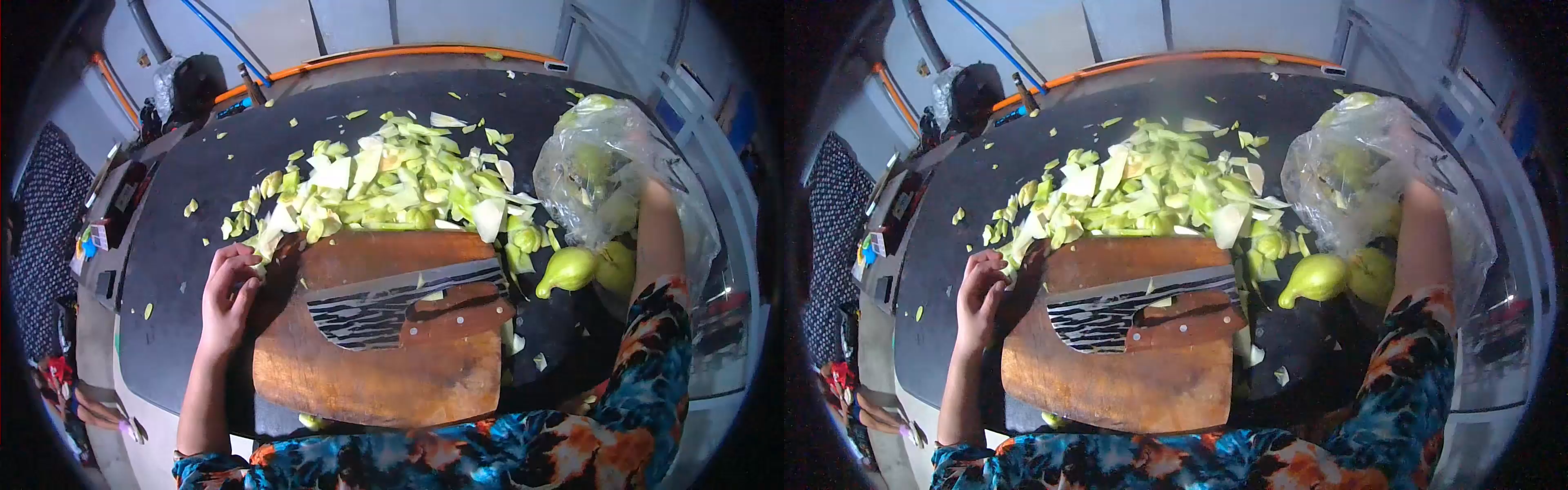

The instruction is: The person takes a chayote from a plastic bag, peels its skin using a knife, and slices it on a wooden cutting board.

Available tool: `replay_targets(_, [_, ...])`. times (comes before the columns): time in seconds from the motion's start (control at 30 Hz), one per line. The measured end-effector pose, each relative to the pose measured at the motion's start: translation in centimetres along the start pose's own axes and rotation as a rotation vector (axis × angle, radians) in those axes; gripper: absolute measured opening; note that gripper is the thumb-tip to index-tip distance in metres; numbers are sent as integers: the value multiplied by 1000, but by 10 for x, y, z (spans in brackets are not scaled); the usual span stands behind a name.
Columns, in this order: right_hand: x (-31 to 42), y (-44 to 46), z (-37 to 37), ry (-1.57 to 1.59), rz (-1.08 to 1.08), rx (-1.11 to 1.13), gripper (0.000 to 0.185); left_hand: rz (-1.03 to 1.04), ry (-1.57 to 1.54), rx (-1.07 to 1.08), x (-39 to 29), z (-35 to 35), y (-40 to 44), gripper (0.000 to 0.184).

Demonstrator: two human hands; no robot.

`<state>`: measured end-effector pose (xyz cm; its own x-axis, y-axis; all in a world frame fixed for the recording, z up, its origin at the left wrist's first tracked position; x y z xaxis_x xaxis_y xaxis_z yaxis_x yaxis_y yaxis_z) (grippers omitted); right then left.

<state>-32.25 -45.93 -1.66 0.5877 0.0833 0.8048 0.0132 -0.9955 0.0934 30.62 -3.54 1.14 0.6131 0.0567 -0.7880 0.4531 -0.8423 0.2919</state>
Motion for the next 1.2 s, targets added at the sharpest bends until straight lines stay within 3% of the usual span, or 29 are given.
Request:
replay_targets(0.43, [0, -1, -1, 11, -5, 29, 29, -35, -32, 5, 5, 5, 2, 21])
replay_targets(0.57, [-2, 8, 4, 20, -11, 65, 30, 105, 13, 34, -13, -1, 2, 21])
replay_targets(0.87, [3, 14, 5, 22, 39, 92, 31, 169, -49, 30, -32, -11, -9, 19])
replay_targets(1.07, [47, 9, 24, 100, 47, 142, 32, 246, -68, 141, -47, -3, -21, 21])
replay_targets(1.2, [88, -50, 32, 211, 80, 188, 32, 287, -137, 237, -60, 2, -31, 20])
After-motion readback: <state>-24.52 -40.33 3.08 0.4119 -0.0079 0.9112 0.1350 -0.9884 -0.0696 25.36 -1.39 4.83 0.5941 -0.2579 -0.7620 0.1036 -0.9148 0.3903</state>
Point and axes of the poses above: each hand's wrist, its own y-axis towards the middle knuckle, its own z-axis out of the palm, x = y × z, the point moved 8 cm from there along y, towards the middle knuckle, and after that the axes turned 4 degrees about -z, right-handed, at the moved point
